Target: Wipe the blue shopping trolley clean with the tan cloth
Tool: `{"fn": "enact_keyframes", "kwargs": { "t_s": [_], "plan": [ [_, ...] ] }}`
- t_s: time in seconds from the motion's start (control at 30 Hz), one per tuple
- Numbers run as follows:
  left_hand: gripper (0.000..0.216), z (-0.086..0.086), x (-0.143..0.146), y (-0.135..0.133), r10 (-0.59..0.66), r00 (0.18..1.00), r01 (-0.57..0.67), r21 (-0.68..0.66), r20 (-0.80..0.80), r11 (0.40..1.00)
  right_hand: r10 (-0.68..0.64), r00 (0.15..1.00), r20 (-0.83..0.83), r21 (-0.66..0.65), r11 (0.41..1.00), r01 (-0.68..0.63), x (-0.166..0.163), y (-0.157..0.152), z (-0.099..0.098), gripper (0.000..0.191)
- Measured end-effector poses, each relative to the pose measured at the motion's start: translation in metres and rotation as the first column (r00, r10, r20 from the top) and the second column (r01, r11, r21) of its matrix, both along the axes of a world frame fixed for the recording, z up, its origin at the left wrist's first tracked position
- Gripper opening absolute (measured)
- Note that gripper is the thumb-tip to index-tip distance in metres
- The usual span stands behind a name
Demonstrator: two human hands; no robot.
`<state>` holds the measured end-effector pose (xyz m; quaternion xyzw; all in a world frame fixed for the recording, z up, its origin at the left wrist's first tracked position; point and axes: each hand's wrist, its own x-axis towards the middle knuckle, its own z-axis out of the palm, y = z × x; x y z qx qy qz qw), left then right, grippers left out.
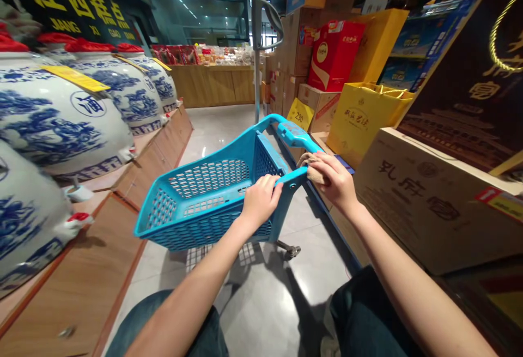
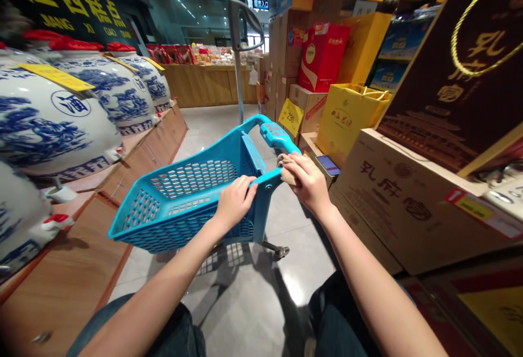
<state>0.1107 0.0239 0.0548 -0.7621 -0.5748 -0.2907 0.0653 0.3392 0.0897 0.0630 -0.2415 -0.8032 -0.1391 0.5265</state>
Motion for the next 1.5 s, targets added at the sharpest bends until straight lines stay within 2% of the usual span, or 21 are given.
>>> {"fn": "enact_keyframes", "kwargs": {
  "t_s": [0.1,0.2,0.27,0.37,0.43,0.53,0.7,0.77,0.93,1.07,1.17,1.23,1.3,1.4,1.5],
  "plan": [
    [0.033,0.0,0.0,0.0,0.003,1.0,-0.003,0.01,-0.003,1.0,0.002,1.0,-0.003,0.024,1.0,-0.002,-0.012,-0.01,-0.005,0.023],
    [0.033,0.0,-0.001,0.001,0.002,1.0,-0.002,0.01,-0.011,1.0,0.117,0.982,0.148,0.059,0.99,-0.126,-0.026,-0.019,-0.01,0.018],
    [0.034,0.001,-0.001,0.001,-0.001,1.0,0.001,0.003,-0.008,1.0,0.145,0.97,0.194,0.059,0.985,-0.159,-0.022,-0.016,-0.008,0.014],
    [0.034,0.002,-0.001,0.001,-0.005,1.0,0.005,-0.004,0.004,1.0,0.058,0.996,0.069,0.054,0.997,-0.062,-0.001,-0.002,0.0,0.008],
    [0.035,0.002,-0.001,0.001,-0.004,1.0,0.004,-0.003,0.002,1.0,-0.042,0.998,-0.05,0.021,0.999,0.043,0.01,0.004,0.002,0.012],
    [0.037,0.001,-0.001,0.001,0.0,1.0,0.0,0.005,-0.002,1.0,-0.129,0.984,-0.125,-0.007,0.992,0.129,0.008,0.001,-0.002,0.015],
    [0.037,0.0,-0.002,0.002,-0.004,1.0,0.004,0.015,0.005,1.0,-0.014,0.997,0.08,0.034,0.999,0.011,-0.002,-0.004,-0.009,0.012],
    [0.037,0.0,-0.002,0.002,-0.006,1.0,0.006,0.011,0.006,1.0,0.005,0.998,0.06,0.01,1.0,-0.005,0.005,0.002,-0.007,0.011],
    [0.036,0.001,-0.001,0.002,-0.01,1.0,0.01,0.01,0.01,1.0,-0.085,0.99,-0.108,-0.028,0.996,0.082,0.008,0.001,-0.008,0.015],
    [0.037,0.001,-0.002,0.002,0.005,1.0,-0.005,0.014,0.003,1.0,-0.048,0.999,-0.007,-0.002,0.999,0.048,-0.01,-0.011,-0.016,0.015],
    [0.037,0.001,-0.003,0.003,-0.003,1.0,0.003,0.012,-0.005,1.0,0.012,0.991,0.13,0.058,0.998,-0.02,-0.004,-0.007,-0.011,0.014],
    [0.038,0.002,-0.004,0.002,-0.016,1.0,0.016,0.008,-0.005,1.0,0.002,0.992,0.124,0.049,0.999,-0.008,0.008,0.001,-0.004,0.008],
    [0.038,0.002,-0.004,0.002,-0.024,1.0,0.025,0.004,-0.005,1.0,-0.033,0.999,0.036,-0.002,0.999,0.033,0.015,0.006,-0.001,0.007],
    [0.039,0.002,-0.003,0.001,-0.019,1.0,0.019,0.007,-0.006,1.0,-0.047,0.997,-0.062,-0.053,0.998,0.043,0.009,0.0,-0.005,0.011],
    [0.04,0.002,-0.002,0.001,-0.008,1.0,0.008,0.014,-0.013,1.0,0.029,0.997,0.068,-0.023,0.999,-0.028,-0.009,-0.013,-0.012,0.013]
  ]
}}
